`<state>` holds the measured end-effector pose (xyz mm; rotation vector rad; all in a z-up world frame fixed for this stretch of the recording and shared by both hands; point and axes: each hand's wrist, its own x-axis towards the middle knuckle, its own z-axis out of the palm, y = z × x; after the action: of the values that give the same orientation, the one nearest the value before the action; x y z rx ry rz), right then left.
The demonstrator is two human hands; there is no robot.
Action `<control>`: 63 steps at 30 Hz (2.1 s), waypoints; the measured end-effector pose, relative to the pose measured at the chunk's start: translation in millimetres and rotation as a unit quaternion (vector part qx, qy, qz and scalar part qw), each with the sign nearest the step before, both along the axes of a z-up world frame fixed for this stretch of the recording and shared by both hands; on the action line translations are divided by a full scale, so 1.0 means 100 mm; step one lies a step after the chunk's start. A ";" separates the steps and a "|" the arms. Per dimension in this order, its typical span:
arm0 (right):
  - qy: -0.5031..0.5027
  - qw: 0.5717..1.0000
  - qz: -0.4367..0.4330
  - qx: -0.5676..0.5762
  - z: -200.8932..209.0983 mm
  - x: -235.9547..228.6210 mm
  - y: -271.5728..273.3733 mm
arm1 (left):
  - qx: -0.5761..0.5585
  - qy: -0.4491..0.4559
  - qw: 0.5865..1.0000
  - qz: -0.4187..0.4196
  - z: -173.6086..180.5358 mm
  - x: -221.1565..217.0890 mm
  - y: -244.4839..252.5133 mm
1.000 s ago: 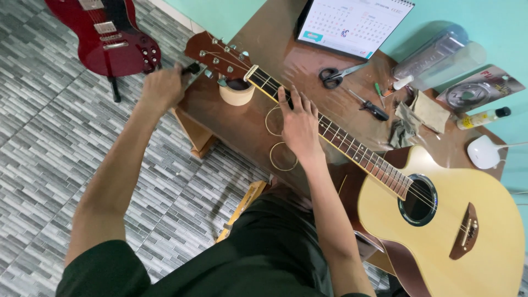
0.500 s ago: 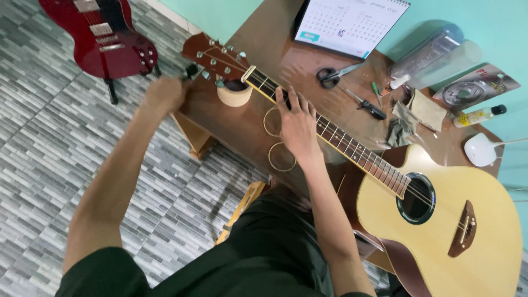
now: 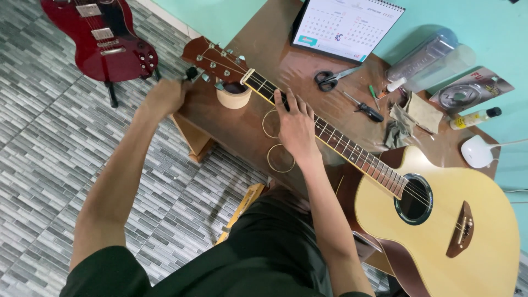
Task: Replacing and adjusting the tension of strings on an acoustic guitar using a string winder.
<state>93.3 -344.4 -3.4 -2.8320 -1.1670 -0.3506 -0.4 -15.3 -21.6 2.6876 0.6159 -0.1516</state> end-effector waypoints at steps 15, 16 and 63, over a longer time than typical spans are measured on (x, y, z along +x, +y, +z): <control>-0.008 1.000 -0.010 -0.011 -0.12 0.06 -0.02 | -0.023 0.000 0.999 -0.038 0.02 -0.02 0.11; -0.011 1.000 -0.010 -0.011 -0.12 0.06 -0.01 | -0.004 0.024 0.999 -0.046 -0.11 0.02 0.13; -0.123 0.972 -0.134 0.146 0.18 -0.63 -1.18 | 0.054 0.028 0.925 -0.376 -0.96 2.24 -0.70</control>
<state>30.0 -462.4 14.7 -2.7336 -0.6847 -0.8353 223.6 -85.7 -117.4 2.8873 -0.4390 -0.4021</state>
